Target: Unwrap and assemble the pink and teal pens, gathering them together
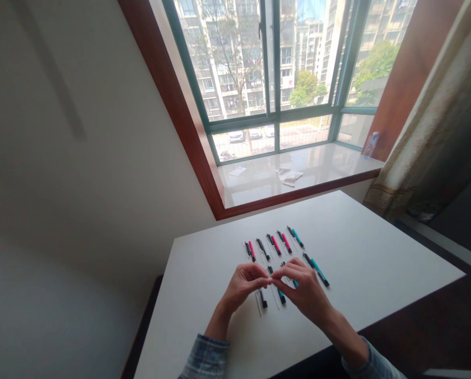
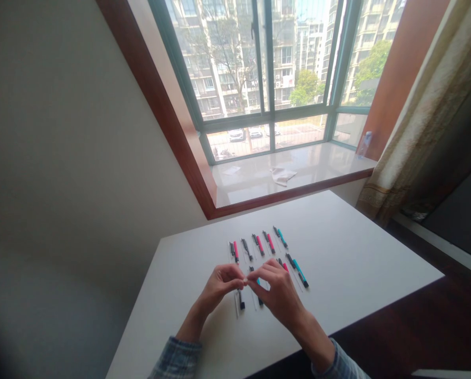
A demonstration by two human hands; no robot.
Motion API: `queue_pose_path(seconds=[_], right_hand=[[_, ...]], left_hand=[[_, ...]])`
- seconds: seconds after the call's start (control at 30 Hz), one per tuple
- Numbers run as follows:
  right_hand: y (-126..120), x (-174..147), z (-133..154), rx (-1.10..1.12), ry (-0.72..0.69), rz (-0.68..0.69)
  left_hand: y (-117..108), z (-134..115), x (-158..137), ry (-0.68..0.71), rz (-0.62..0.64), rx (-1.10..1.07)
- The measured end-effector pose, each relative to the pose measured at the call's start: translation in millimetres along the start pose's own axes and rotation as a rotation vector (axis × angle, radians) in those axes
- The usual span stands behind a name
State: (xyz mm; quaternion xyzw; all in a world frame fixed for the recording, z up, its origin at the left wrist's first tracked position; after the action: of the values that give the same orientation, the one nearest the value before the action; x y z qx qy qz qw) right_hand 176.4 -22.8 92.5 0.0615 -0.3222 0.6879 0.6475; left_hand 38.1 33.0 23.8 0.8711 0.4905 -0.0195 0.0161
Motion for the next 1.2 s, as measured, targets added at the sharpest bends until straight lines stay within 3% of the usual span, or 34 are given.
queue_pose_path(seconds=[0.33, 0.43, 0.57, 0.7, 1.2], right_hand=[[-2.2, -5.7, 1.1, 0.021, 0.021, -0.022], [-23.2, -14.6, -17.3, 0.008, 0.088, -0.129], [-68.6, -42.6, -64.1, -0.118, 0.266, -0.329], [-90.9, -62.5, -91.7, -0.294, 0.31, -0.361], [-83.7, -68.0, -98.6, -0.438, 0.338, -0.308]], left_hand=[[6.0, -0.9, 0.3, -0.019, 0.02, 0.048], [-7.4, -2.9, 1.6, 0.019, -0.076, 0.055], [-24.2, -7.7, 1.4, 0.09, -0.189, 0.029], [-25.6, -7.4, 1.6, 0.106, -0.197, 0.026], [-38.1, -4.5, -0.1, 0.107, -0.312, -0.066]])
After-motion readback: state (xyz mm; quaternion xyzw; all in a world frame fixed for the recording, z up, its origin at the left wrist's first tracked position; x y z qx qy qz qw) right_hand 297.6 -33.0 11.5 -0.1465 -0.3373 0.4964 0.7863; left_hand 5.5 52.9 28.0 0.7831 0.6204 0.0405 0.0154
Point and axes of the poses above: each hand's wrist, its own x-axis towards the middle knuckle, its own y-axis out of the palm, z = x × y, the point moved 10 cm from there along x, towards the middle knuckle, and after that the axes turned 8 degrees about x, right-handed, at the moved point
